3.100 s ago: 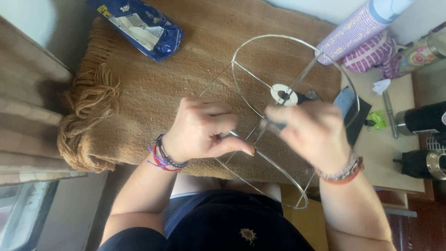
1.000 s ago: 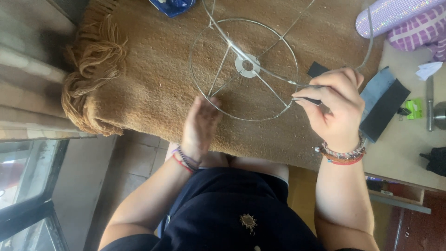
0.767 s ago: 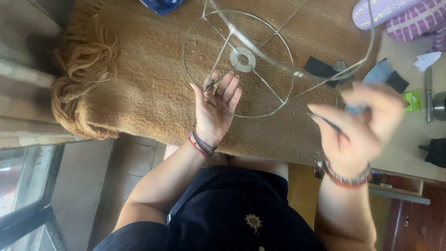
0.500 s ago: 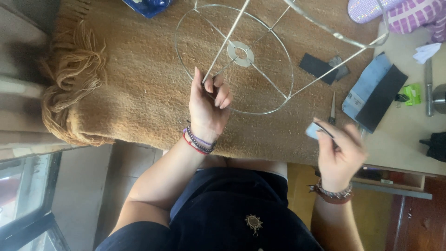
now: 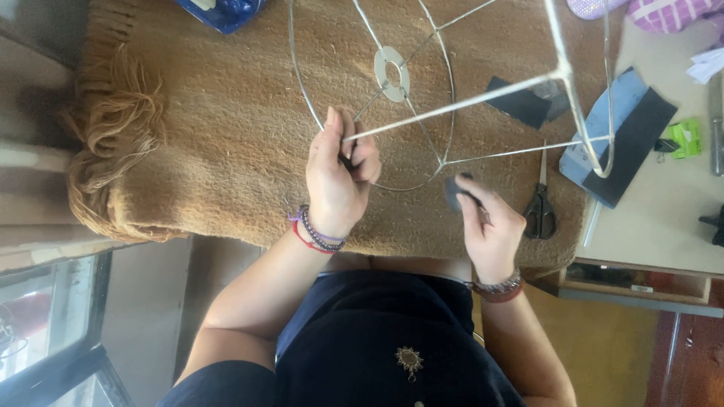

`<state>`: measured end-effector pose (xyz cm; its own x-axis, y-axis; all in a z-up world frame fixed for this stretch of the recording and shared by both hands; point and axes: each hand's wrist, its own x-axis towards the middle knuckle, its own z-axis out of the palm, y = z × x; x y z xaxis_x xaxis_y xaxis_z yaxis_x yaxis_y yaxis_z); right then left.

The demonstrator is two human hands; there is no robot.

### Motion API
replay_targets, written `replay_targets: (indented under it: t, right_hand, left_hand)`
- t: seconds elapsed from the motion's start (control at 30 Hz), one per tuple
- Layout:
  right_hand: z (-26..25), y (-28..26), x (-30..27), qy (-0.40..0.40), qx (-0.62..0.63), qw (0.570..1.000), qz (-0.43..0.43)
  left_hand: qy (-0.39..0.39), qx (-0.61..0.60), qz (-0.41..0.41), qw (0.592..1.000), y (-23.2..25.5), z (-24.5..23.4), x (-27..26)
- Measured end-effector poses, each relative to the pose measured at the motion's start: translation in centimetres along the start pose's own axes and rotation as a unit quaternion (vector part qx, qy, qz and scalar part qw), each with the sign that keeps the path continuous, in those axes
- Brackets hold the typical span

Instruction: Sanding the metal joints and wires of a lampshade frame with a small piece of sandpaper to smooth the surface.

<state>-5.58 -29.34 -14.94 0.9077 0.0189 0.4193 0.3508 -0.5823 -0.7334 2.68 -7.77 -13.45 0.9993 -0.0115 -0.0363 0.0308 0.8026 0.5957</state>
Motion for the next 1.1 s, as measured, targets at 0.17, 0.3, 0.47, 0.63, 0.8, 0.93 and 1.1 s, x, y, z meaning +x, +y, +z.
replay_targets:
  t: [0.17, 0.3, 0.47, 0.63, 0.8, 0.93, 1.1]
  right_hand:
    - [3.4, 2.0, -0.4, 0.02, -0.057, 0.997, -0.051]
    - [5.4, 1.8, -1.2, -0.035, -0.031, 0.997, -0.065]
    - [5.1, 2.7, -2.6, -0.059, -0.022, 0.996, -0.064]
    - [4.3, 3.0, -1.5, -0.073, -0.069, 0.991, -0.09]
    - [4.4, 5.7, -2.8, -0.078, -0.075, 0.989, -0.1]
    - [4.1, 0.2, -2.0, -0.066, -0.083, 0.99, -0.09]
    - [4.5, 4.3, -1.9, -0.023, -0.098, 0.991, -0.087]
  left_hand:
    - [-0.007, 0.005, 0.017, 1.0, -1.1, 0.8, -1.1]
    - [0.001, 0.0, 0.042, 0.999, -1.8, 1.9, -2.0]
    - [0.01, 0.024, 0.064, 0.998, -2.7, 2.7, -3.0]
    - [-0.002, 0.023, 0.069, 0.997, -3.5, 2.6, -3.2]
    - [0.01, 0.009, 0.089, 0.996, -4.0, 2.5, -3.9]
    - [0.009, 0.016, 0.096, 0.995, -4.3, 2.1, -3.7]
    - [0.009, 0.0, 0.095, 0.995, -4.2, 2.1, -3.5]
